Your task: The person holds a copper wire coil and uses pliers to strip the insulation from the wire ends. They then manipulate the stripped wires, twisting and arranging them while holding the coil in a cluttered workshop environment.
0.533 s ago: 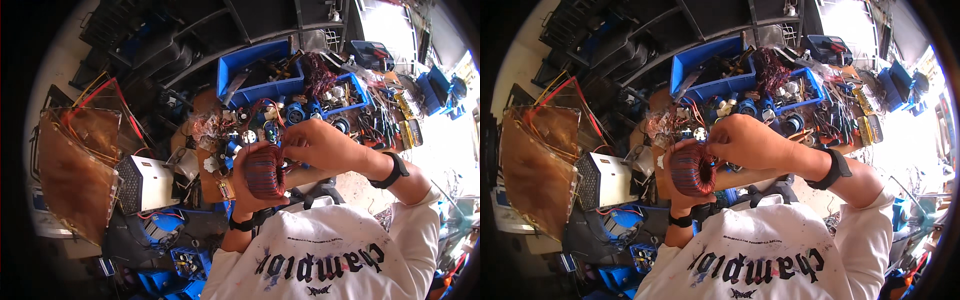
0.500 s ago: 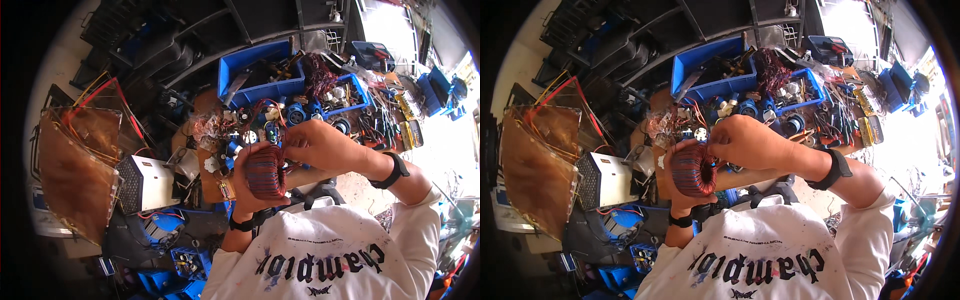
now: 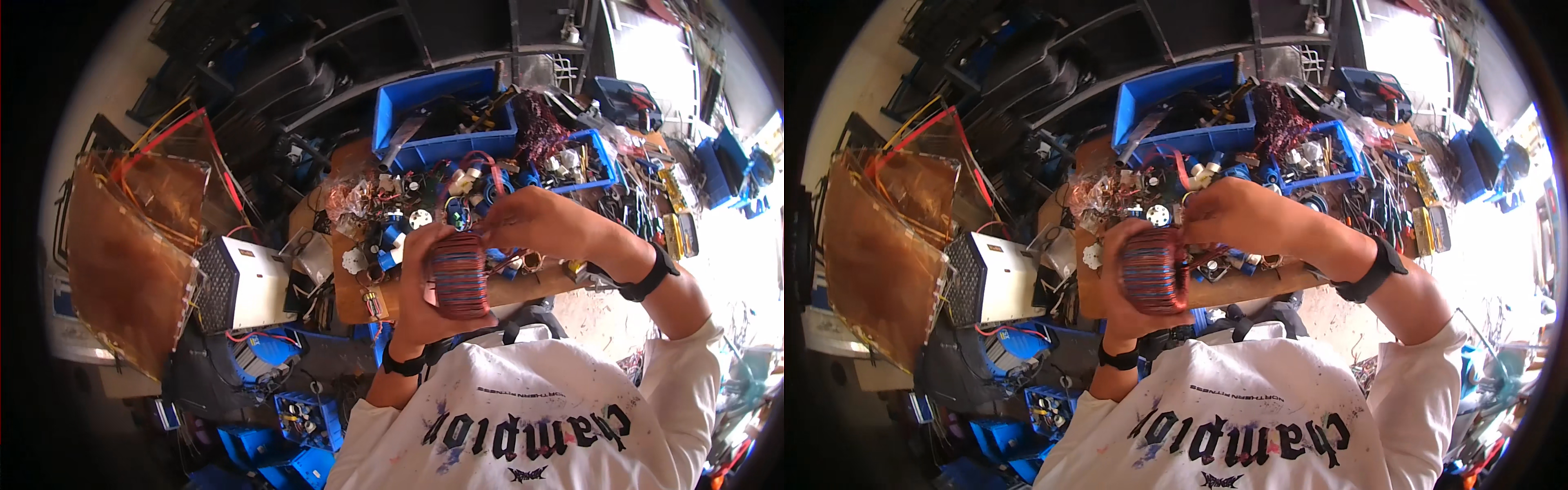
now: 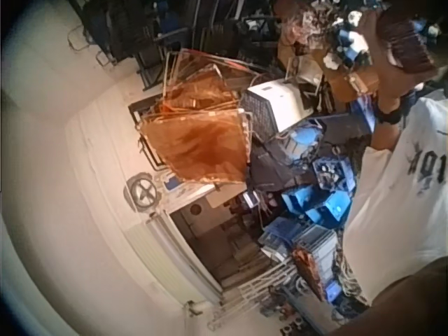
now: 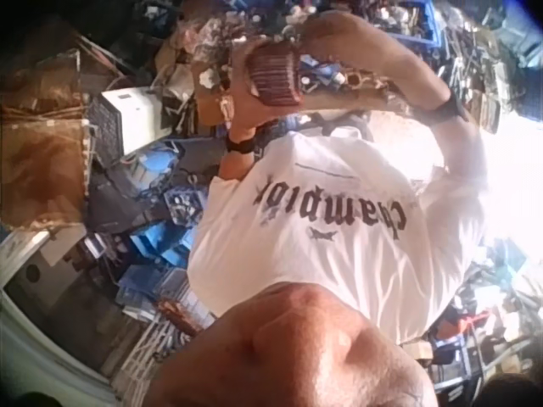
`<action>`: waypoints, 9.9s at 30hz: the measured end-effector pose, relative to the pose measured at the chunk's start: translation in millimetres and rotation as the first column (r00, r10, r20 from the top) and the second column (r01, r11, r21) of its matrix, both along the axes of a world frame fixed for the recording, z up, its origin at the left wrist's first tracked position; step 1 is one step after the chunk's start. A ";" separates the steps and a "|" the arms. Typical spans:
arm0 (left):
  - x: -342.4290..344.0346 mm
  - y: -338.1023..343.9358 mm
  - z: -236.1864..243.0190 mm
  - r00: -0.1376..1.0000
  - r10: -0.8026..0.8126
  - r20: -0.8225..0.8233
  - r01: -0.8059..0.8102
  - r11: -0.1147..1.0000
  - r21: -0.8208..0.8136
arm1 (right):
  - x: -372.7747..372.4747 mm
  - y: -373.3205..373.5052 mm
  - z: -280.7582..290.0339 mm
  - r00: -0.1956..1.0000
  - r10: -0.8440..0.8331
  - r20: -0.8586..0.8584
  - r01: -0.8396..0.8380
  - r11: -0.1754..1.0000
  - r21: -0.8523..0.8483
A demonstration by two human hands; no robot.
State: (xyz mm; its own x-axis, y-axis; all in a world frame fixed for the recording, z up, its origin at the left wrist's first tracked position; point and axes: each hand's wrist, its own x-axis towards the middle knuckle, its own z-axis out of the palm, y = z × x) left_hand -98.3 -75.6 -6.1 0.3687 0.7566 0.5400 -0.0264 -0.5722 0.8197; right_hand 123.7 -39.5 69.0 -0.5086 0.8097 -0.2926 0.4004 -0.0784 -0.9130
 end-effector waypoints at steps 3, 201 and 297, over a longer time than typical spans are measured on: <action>7.0 -5.1 2.9 0.996 -0.016 0.087 0.024 0.996 -0.082 | 7.0 4.2 -8.2 0.998 -0.008 -0.055 0.002 0.994 -0.114; 163.3 -16.0 13.2 0.739 0.331 0.587 -0.218 0.942 -0.257 | 46.2 54.6 -83.8 -0.238 -0.706 -0.668 -0.347 0.704 -0.620; 189.9 -8.1 42.5 0.819 0.365 0.442 -0.273 0.926 -0.259 | 134.0 -7.0 -14.7 0.863 -0.085 -0.497 0.378 0.763 0.525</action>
